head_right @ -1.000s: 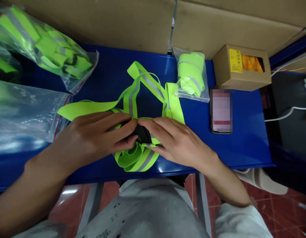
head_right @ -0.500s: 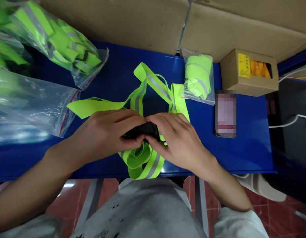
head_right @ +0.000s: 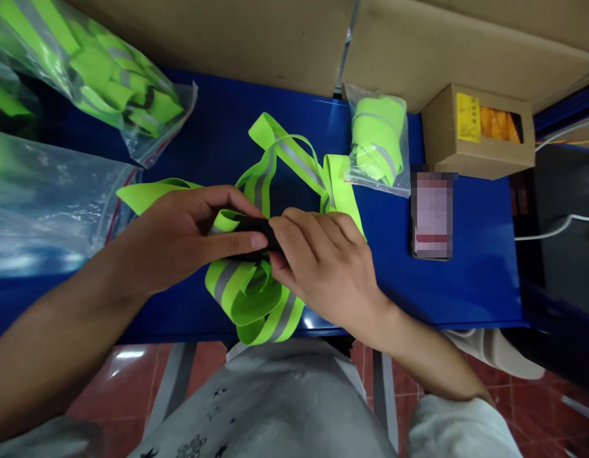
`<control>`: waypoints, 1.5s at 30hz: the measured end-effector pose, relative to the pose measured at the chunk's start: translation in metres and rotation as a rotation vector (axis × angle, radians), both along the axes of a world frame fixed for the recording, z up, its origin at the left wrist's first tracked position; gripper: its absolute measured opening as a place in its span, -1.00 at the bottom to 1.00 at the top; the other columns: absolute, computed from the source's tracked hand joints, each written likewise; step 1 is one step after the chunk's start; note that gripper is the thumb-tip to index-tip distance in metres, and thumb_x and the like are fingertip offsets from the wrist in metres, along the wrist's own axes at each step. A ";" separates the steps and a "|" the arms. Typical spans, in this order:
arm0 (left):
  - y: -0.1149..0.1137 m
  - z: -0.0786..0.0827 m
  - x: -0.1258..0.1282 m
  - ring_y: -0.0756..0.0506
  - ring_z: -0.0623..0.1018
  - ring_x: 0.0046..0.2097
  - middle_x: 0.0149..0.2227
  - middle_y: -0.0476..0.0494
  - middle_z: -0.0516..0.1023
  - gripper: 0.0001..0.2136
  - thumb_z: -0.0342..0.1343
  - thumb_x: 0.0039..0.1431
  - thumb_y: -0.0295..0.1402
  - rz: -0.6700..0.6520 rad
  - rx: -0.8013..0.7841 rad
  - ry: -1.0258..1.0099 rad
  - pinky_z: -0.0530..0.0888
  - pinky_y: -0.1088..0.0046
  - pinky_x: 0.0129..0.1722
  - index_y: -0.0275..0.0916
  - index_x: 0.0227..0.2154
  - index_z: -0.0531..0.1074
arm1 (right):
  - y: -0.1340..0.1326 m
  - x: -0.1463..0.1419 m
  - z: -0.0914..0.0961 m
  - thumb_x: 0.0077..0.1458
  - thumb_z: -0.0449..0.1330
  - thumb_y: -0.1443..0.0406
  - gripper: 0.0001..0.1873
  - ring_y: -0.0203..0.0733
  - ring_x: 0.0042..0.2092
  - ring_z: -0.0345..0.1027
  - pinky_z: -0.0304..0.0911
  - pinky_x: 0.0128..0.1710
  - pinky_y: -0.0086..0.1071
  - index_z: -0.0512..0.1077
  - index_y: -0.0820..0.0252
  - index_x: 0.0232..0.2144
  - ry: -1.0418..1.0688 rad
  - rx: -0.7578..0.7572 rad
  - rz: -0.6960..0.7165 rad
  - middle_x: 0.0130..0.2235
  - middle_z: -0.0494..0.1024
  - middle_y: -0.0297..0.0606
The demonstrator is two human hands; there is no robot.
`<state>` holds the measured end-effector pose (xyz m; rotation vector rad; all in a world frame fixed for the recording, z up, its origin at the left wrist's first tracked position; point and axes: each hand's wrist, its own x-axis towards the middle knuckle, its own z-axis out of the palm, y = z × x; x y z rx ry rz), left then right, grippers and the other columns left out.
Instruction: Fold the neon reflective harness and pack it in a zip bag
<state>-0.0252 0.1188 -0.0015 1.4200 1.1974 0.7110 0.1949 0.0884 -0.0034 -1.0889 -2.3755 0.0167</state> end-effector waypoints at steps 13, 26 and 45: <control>0.008 0.009 -0.015 0.09 0.39 -0.56 -0.53 0.06 0.53 -0.78 0.47 0.08 -0.22 0.165 0.177 0.009 0.22 0.63 -0.64 -0.23 -0.34 0.62 | 0.009 0.021 -0.005 0.27 0.29 0.30 -0.78 -0.05 -0.14 0.61 0.48 -0.08 -0.19 0.44 0.11 -0.04 0.057 -0.183 -0.015 -0.14 0.69 -0.21; 0.000 0.018 -0.025 -0.11 0.60 0.11 0.02 -0.13 0.62 -0.86 0.34 0.31 -0.35 0.010 0.740 0.121 0.53 0.33 0.12 -0.14 -0.10 0.61 | 0.018 0.046 0.006 0.21 0.43 0.31 -0.62 -0.07 0.00 0.59 0.47 0.09 -0.12 0.52 -0.04 0.05 0.541 -0.385 -0.022 -0.03 0.68 -0.31; 0.025 0.093 0.041 -0.02 0.55 -0.26 -0.30 0.02 0.54 -0.90 0.20 0.38 -0.28 0.149 0.316 -0.502 0.49 0.46 -0.22 -0.14 -0.26 0.54 | 0.060 0.018 0.072 0.45 0.10 0.02 -0.69 -0.09 0.13 0.52 0.47 0.19 -0.09 0.42 0.02 0.05 0.594 -0.359 0.240 0.08 0.59 -0.22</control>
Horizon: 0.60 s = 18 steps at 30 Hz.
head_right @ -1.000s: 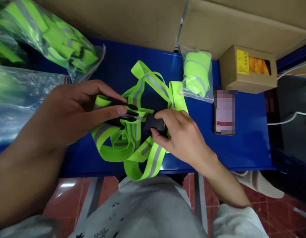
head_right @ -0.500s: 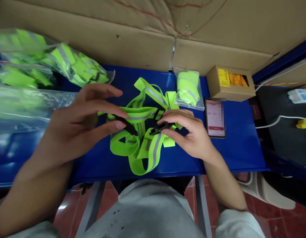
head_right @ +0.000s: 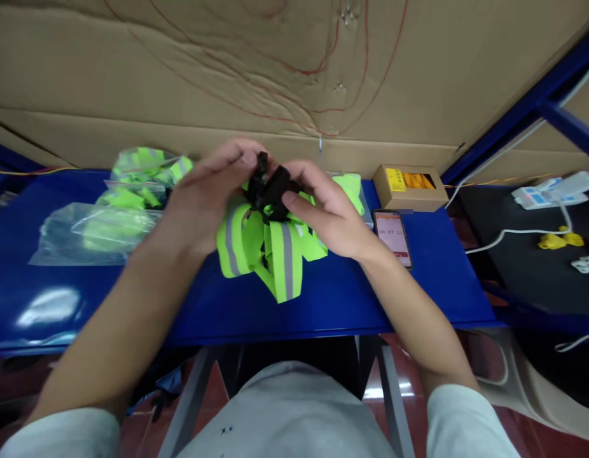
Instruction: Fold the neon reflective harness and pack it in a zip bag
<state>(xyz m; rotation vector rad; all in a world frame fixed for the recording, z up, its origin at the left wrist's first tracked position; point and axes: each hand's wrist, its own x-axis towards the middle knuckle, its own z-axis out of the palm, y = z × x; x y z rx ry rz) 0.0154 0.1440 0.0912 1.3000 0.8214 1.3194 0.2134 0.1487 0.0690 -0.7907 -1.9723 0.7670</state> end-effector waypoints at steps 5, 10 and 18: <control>0.003 -0.050 0.014 -0.03 0.58 -0.19 -0.26 0.05 0.58 -0.88 0.20 0.39 -0.17 0.233 0.044 0.058 0.51 0.45 -0.16 -0.07 -0.17 0.48 | 0.006 -0.016 -0.038 0.44 0.04 -0.12 -0.54 -0.12 0.17 0.47 0.39 0.23 -0.14 0.37 0.03 0.09 0.088 -0.013 -0.030 0.10 0.56 -0.17; -0.001 -0.075 0.009 -0.15 0.61 0.02 -0.14 -0.12 0.65 -0.59 -0.03 0.50 0.03 0.265 0.081 0.272 0.50 0.28 0.13 -0.15 -0.24 0.55 | 0.011 -0.021 -0.078 0.39 0.12 -0.08 -0.62 -0.13 0.07 0.51 0.45 0.14 -0.17 0.31 0.04 0.00 0.205 -0.100 -0.044 -0.01 0.58 -0.20; -0.003 -0.087 -0.017 -0.31 0.44 0.27 0.26 -0.30 0.44 -0.62 0.22 0.33 0.06 0.220 0.421 0.716 0.32 0.05 0.34 -0.14 -0.09 0.63 | 0.010 -0.024 -0.092 0.35 0.19 0.10 -0.54 -0.16 -0.05 0.53 0.48 0.02 -0.21 0.15 0.00 0.19 0.214 -0.114 -0.178 -0.02 0.52 -0.22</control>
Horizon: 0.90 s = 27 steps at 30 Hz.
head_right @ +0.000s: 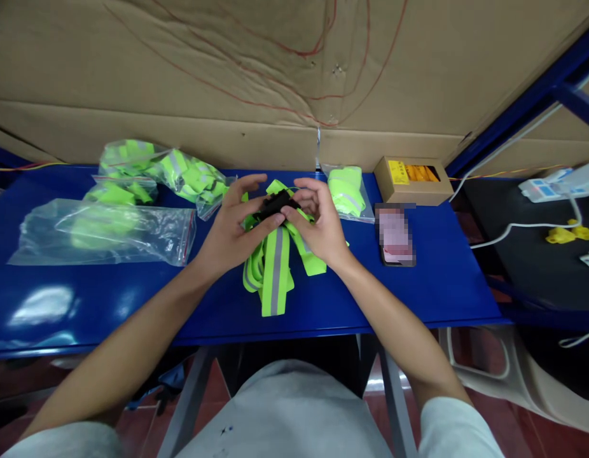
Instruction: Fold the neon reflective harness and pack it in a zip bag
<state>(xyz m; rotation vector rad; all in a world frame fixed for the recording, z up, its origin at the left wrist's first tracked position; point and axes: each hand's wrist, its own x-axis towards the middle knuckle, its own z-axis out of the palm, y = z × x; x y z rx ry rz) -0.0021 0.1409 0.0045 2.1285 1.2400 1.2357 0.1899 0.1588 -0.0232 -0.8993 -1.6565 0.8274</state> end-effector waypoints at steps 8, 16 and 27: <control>-0.008 0.045 -0.008 -0.17 0.57 -0.13 -0.19 -0.08 0.63 -0.82 0.24 0.35 -0.14 0.002 0.002 -0.046 0.43 0.24 -0.05 -0.11 -0.28 0.61 | -0.009 0.006 0.012 0.33 0.22 -0.06 -0.45 0.02 0.21 0.44 0.43 0.16 -0.08 0.32 0.05 0.22 -0.168 -0.069 0.196 0.19 0.53 -0.11; -0.026 0.070 -0.033 -0.10 0.58 -0.25 -0.30 0.03 0.62 -0.79 0.36 0.28 -0.08 0.108 -0.077 -0.406 0.42 0.29 -0.28 -0.09 -0.28 0.64 | -0.021 0.011 0.024 0.09 0.46 0.17 -0.17 0.13 0.36 0.30 0.29 0.31 0.05 0.26 0.12 0.33 -0.381 0.006 0.245 0.34 0.40 0.03; -0.119 0.021 -0.034 -0.10 0.61 -0.18 -0.17 0.05 0.74 -0.72 0.08 0.42 -0.41 -0.016 0.379 0.144 0.44 0.15 -0.13 0.00 0.04 0.61 | 0.005 0.045 0.036 0.46 0.07 0.05 -0.61 -0.09 0.15 0.50 0.47 0.11 -0.12 0.41 -0.03 0.21 -0.271 -0.018 0.127 0.34 0.43 -0.15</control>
